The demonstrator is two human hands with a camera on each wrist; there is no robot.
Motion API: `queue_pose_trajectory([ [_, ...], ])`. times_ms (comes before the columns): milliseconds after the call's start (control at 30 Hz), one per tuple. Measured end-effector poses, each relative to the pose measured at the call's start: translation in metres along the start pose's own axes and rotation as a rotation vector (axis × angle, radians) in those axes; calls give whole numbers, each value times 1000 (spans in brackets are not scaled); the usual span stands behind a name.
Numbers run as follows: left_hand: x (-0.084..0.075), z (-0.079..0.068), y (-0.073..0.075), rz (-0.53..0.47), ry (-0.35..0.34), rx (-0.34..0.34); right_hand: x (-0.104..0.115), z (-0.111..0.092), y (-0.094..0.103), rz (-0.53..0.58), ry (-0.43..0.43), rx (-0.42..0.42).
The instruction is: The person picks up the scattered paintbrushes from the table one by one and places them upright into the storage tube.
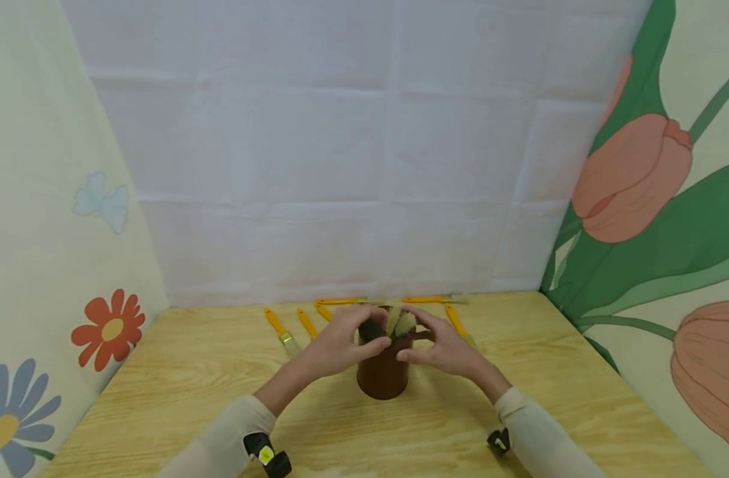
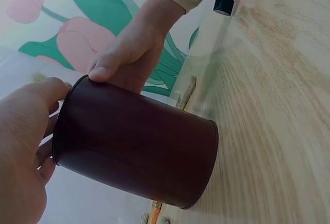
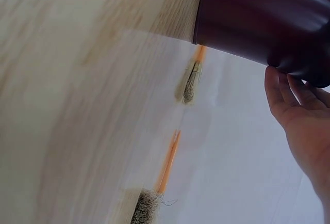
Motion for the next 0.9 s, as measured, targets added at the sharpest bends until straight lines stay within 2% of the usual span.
queue_pose_trajectory([
  [233, 6, -1, -3, -50, 51, 13, 3, 0, -1, 17, 76, 2],
  [333, 8, -5, 0, -55, 73, 1, 5, 0, -3, 31, 95, 12],
  [433, 10, -9, 11, -50, 86, -32, 5, 0, -3, 33, 90, 11],
  [633, 15, -17, 42, 6, 78, -93, 4, -2, 0, 44, 50, -10],
  [767, 21, -28, 60, 72, 74, -104, 4, -2, -1, 40, 38, -5],
  [900, 28, -41, 73, 186, 50, -90, 4, -1, -1, 30, 39, 2],
])
Point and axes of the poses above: each hand's wrist, its own z-axis towards the middle knuckle, its own y-axis out of the back of the hand, x = y × z, the point moved 10 cm from there along z, towards the middle knuckle, and after that the axes turned 13 degrees about -z, right-handed, at the moved point
